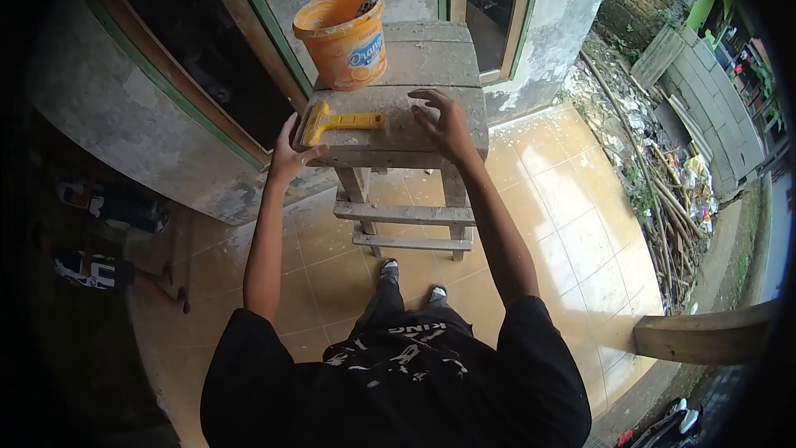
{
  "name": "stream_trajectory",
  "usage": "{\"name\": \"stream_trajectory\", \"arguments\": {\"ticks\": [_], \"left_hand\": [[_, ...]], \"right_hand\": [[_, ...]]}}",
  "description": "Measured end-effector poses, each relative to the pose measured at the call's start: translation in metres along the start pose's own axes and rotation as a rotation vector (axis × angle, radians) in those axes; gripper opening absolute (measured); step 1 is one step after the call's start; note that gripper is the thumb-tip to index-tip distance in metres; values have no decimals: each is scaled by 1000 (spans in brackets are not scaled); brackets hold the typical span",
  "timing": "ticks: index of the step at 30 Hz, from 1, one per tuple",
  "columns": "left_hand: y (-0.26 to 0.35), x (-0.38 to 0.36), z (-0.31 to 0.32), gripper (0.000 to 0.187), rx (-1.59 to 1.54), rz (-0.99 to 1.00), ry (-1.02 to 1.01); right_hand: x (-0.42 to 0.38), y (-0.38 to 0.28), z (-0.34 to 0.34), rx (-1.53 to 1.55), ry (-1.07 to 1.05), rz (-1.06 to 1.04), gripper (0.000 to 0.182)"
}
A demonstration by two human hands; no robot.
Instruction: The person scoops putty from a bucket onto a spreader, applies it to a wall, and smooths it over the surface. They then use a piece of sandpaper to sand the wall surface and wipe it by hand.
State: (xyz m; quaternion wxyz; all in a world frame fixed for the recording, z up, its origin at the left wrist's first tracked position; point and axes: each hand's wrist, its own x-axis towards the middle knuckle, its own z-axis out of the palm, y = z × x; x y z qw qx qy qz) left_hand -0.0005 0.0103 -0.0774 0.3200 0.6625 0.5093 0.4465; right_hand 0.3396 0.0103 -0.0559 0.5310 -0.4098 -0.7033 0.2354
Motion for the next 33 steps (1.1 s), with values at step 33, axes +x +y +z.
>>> {"name": "stream_trajectory", "arguments": {"ticks": [33], "left_hand": [[25,175,12,125,-406,565,-153]], "right_hand": [[120,-49,51,-79,27,44,77]]}}
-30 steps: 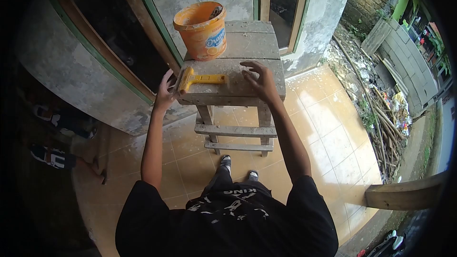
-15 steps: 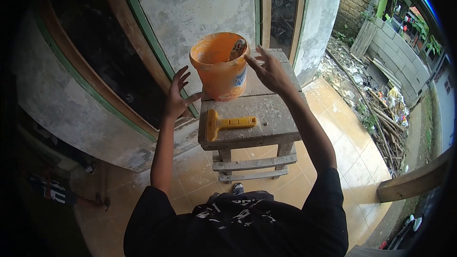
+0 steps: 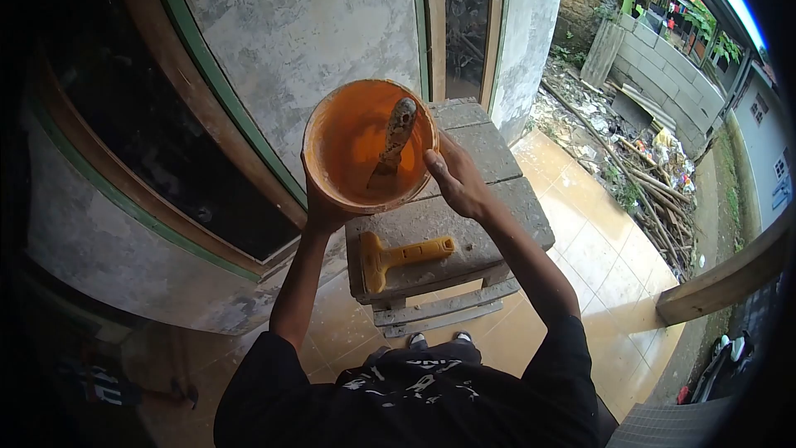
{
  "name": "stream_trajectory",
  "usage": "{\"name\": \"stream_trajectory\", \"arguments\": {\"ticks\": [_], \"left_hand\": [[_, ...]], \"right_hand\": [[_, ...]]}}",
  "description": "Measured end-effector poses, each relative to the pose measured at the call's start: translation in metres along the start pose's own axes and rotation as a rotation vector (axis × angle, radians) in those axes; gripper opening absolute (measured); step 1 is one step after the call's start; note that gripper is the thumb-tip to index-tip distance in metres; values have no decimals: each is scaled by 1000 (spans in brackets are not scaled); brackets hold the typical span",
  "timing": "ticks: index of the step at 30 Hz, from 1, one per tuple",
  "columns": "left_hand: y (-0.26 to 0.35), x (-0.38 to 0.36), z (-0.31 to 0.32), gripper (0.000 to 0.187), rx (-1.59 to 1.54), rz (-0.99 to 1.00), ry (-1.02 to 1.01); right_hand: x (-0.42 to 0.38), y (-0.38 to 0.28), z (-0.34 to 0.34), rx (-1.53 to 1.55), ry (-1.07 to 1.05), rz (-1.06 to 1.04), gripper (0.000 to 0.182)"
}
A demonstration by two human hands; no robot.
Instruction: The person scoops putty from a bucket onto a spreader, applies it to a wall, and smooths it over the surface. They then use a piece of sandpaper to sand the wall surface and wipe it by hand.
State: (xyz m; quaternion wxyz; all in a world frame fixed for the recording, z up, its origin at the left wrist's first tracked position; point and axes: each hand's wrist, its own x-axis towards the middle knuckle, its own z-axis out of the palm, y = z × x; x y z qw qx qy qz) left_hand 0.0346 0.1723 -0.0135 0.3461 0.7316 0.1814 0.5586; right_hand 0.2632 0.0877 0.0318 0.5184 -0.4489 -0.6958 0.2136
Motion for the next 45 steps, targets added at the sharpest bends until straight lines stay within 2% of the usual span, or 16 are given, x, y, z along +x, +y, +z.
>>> {"name": "stream_trajectory", "arguments": {"ticks": [2,7,11,17,20,23,25,26,29,31,32,34,37,39,41,45], "left_hand": [[-25,-18,1,125,52,18,94],[-50,-45,-7,116,98,-19,68],[-75,-63,-12,108,129,-155,109],[-60,-59,-13,114,162,-166,72],[-48,-54,-12,117,175,-164,52],[-37,-45,-11,120,188,-154,39],[-32,-39,-8,122,192,-143,27],[-30,-36,-6,124,194,-137,19],[-28,-34,2,126,199,-127,6],[-27,-33,9,137,-6,205,134],[-23,-33,7,137,-2,198,135],[-8,-24,3,148,325,250,87],[-15,-23,-1,152,314,308,52],[-17,-26,3,152,257,265,60],[-6,-19,5,140,116,320,50],[9,-15,7,139,121,261,10]], "right_hand": [[-2,3,-1,8,-13,4,79],[-2,-1,-8,17,-73,15,81],[-6,1,-9,51,-79,-15,82],[-6,-17,-14,-51,-151,-30,85],[-10,-30,-11,-124,-43,-107,78],[-11,-44,-12,-320,91,-211,64],[-10,-55,-19,-848,31,-450,53],[-8,-63,-16,-885,75,-536,42],[-4,-65,-15,-784,-32,-572,43],[1,-69,-15,-770,-37,-615,39],[2,-71,-15,-771,-69,-615,39],[5,-72,-14,-765,-115,-612,37],[7,-75,-13,-790,-94,-612,39],[7,-80,-10,-795,-97,-596,41],[6,-79,-8,-883,-136,-542,40],[7,-84,-1,-936,-185,-535,36]]}}
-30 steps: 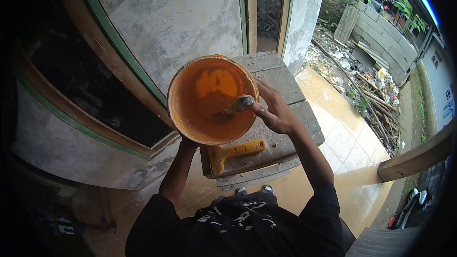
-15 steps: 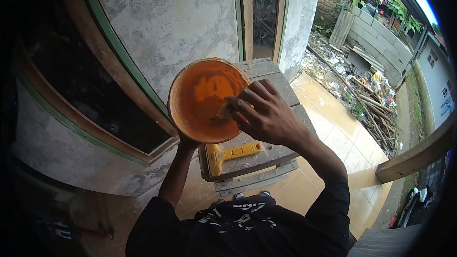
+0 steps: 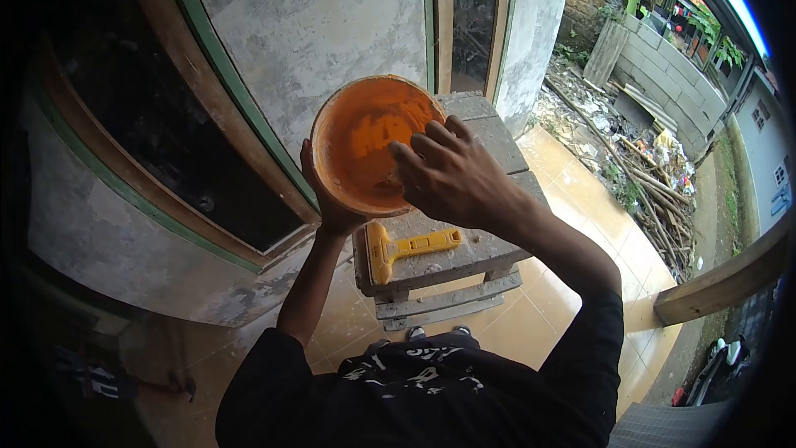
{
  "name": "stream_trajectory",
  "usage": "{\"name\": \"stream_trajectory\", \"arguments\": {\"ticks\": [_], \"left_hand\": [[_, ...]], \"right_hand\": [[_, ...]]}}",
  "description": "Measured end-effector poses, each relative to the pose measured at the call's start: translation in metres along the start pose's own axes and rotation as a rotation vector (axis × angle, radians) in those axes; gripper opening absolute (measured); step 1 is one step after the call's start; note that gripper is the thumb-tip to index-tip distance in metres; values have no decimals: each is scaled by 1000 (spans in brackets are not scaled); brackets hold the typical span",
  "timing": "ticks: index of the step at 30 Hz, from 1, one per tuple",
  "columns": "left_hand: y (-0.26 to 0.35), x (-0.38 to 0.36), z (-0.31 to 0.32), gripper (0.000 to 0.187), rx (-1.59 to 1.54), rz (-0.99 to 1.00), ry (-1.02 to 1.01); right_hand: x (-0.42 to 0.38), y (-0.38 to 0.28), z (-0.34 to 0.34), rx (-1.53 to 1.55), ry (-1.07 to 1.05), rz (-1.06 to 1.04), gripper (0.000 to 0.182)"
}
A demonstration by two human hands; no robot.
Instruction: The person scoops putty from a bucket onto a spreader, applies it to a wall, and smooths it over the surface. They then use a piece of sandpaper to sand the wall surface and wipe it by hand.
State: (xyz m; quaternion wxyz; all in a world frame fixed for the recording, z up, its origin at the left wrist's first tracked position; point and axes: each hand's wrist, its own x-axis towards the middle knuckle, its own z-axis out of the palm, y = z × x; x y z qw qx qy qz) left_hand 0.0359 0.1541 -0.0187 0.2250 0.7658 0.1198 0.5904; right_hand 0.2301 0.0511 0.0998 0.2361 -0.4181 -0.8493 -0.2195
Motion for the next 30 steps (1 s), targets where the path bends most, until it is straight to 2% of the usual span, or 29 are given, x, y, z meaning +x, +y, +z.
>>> {"name": "stream_trajectory", "arguments": {"ticks": [3,6,8,11,14,18,20,24,26,30], "left_hand": [[0,-1,-2,136,129,52,-24],[0,1,4,132,61,56,11],[-2,1,6,128,-139,15,-27],[3,5,4,126,-18,31,-29],[2,3,8,126,-107,-1,-14],[8,5,8,127,-41,3,-35],[3,2,11,127,-72,95,37],[1,0,9,128,-101,93,8],[-7,-3,10,136,-86,99,22],[-4,0,8,135,-113,70,41]], "right_hand": [[1,0,6,-37,40,-36,32],[1,4,6,-22,-13,-13,36],[0,7,6,9,-13,-19,35],[-2,8,1,16,-11,-12,30],[-6,8,-2,22,2,0,29],[-11,6,-12,19,8,9,28],[-15,7,-16,-2,-38,43,29],[-21,8,-20,0,7,43,31],[-24,8,-21,5,12,62,34],[-29,9,-24,-4,21,67,36]]}}
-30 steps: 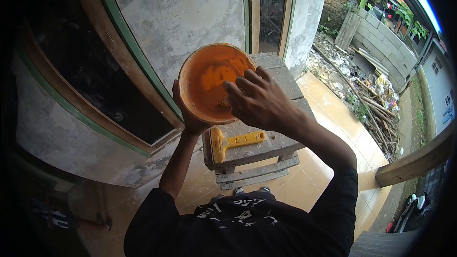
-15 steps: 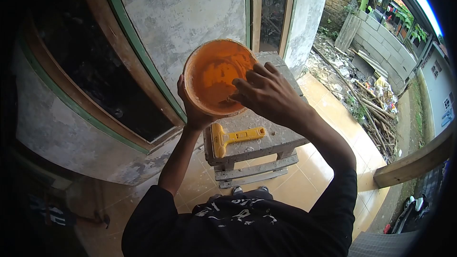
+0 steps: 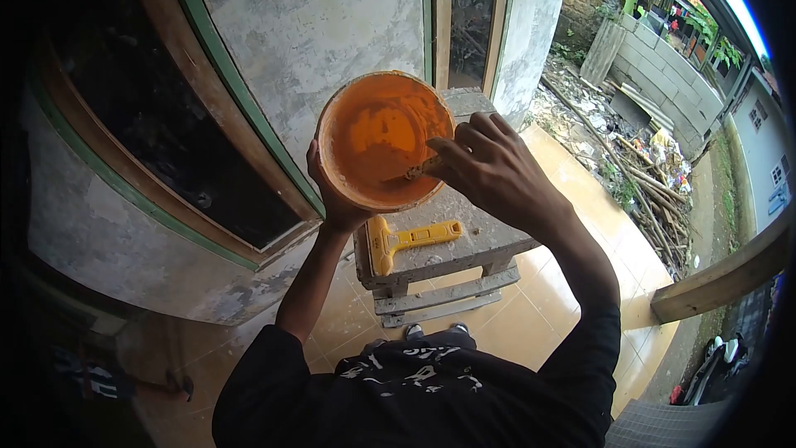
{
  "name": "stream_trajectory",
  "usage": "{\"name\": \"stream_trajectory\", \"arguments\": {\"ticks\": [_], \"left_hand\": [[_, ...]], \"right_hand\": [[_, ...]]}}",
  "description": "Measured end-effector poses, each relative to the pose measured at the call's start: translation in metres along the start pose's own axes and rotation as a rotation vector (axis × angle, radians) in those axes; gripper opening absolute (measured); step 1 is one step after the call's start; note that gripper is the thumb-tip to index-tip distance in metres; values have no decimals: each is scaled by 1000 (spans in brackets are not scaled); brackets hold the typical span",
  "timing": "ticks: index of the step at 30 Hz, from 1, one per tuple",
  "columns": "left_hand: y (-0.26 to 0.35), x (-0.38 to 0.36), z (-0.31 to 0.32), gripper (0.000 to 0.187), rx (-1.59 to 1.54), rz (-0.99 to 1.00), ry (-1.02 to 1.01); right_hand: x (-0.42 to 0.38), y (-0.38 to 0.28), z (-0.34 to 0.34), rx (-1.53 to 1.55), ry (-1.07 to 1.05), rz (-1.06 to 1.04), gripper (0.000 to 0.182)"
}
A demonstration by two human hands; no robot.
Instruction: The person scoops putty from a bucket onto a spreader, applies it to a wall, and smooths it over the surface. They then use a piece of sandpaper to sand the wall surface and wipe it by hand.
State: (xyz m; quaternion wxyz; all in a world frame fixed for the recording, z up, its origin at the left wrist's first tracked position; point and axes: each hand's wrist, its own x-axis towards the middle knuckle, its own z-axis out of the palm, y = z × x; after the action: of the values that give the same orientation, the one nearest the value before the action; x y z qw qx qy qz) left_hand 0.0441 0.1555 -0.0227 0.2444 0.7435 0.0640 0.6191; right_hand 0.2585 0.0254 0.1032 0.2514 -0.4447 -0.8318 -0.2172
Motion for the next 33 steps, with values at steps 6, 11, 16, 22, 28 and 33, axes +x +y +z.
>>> {"name": "stream_trajectory", "arguments": {"ticks": [6,11,16,22,28,33], "left_hand": [[11,8,-3,137,183,-12,-65],[9,8,-2,139,205,-34,-76],[6,8,-2,138,176,-51,-70],[10,16,11,112,29,-50,132],[-6,4,15,121,-37,-3,153],[-2,7,8,131,97,-55,36]], "right_hand": [[-6,-1,-9,0,-6,29,36],[-8,1,-18,-8,25,39,36],[-11,1,-30,-33,42,47,38],[-22,7,-35,-38,51,62,42],[-26,9,-35,-42,58,59,43],[-27,10,-32,-14,84,48,48]]}}
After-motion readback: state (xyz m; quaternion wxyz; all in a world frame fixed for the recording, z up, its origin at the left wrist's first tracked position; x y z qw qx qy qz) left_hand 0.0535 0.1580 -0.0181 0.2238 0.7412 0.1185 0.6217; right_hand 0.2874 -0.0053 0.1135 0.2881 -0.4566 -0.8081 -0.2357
